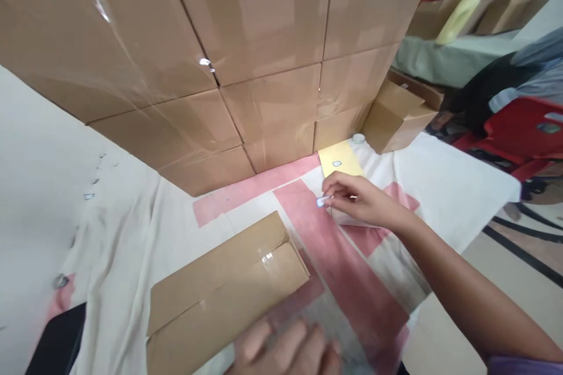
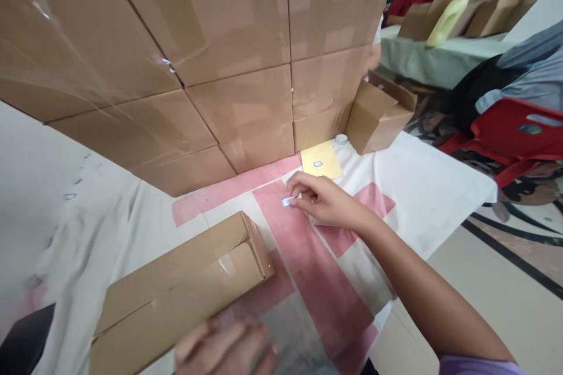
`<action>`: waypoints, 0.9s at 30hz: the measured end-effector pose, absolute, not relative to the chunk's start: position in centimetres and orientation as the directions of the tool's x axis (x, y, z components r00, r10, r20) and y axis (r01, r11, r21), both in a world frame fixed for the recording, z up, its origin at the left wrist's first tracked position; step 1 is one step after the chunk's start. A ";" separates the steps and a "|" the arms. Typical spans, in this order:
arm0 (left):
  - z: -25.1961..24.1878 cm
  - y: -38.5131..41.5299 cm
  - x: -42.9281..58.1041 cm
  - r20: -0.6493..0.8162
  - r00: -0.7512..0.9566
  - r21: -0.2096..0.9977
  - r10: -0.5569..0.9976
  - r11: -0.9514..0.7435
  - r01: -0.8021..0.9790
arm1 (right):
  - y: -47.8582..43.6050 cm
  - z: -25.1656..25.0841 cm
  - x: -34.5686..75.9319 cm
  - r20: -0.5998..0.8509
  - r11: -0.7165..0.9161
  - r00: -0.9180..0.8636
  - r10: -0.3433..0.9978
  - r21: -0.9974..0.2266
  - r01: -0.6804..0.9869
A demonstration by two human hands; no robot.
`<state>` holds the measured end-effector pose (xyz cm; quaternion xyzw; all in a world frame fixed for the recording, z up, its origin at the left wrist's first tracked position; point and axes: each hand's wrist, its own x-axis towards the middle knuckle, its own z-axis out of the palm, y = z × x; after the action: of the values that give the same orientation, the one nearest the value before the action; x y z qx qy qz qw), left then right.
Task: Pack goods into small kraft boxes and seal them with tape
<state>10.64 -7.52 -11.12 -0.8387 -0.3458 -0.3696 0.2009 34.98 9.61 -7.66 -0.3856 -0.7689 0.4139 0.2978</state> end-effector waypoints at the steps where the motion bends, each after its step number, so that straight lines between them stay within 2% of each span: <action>1: -10.1 -7.5 10.1 0.732 0.450 -0.066 0.512 -0.604 0.794 | 9.2 -7.9 34.1 0.157 0.405 -0.592 0.790 -0.859 0.313; 3: -8.5 -6.7 8.8 0.642 0.420 -0.074 0.641 -0.494 0.866 | 8.8 -8.6 32.7 0.173 0.476 -0.695 0.698 -0.838 0.268; 5: -7.5 -5.6 7.4 0.523 0.456 -0.093 0.720 -0.483 0.871 | 8.6 -9.5 31.9 0.161 0.501 -0.759 0.631 -0.832 0.239; 10: -7.6 -4.5 5.0 0.387 0.534 -0.035 0.752 -0.566 0.823 | 8.2 -11.4 31.4 0.104 0.495 -0.812 0.574 -0.834 0.243; 16: -7.6 -5.0 4.2 0.305 0.553 0.010 0.775 -0.583 0.812 | 8.0 -13.6 30.7 0.171 0.529 -0.865 0.472 -0.840 0.122; 23: -7.8 -5.2 4.3 0.311 0.563 0.011 0.766 -0.595 0.804 | 7.7 -14.3 29.3 0.222 0.639 -0.863 0.454 -0.756 0.142; 27: -7.9 -5.2 4.3 0.306 0.584 0.012 0.752 -0.617 0.787 | 8.2 -14.9 28.9 0.296 0.592 -0.769 0.567 -0.795 0.130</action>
<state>4.33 -5.16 -7.87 -0.8877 -0.4334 -0.1420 0.0625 28.92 8.24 -14.88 -0.2050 -0.8501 0.4022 0.2711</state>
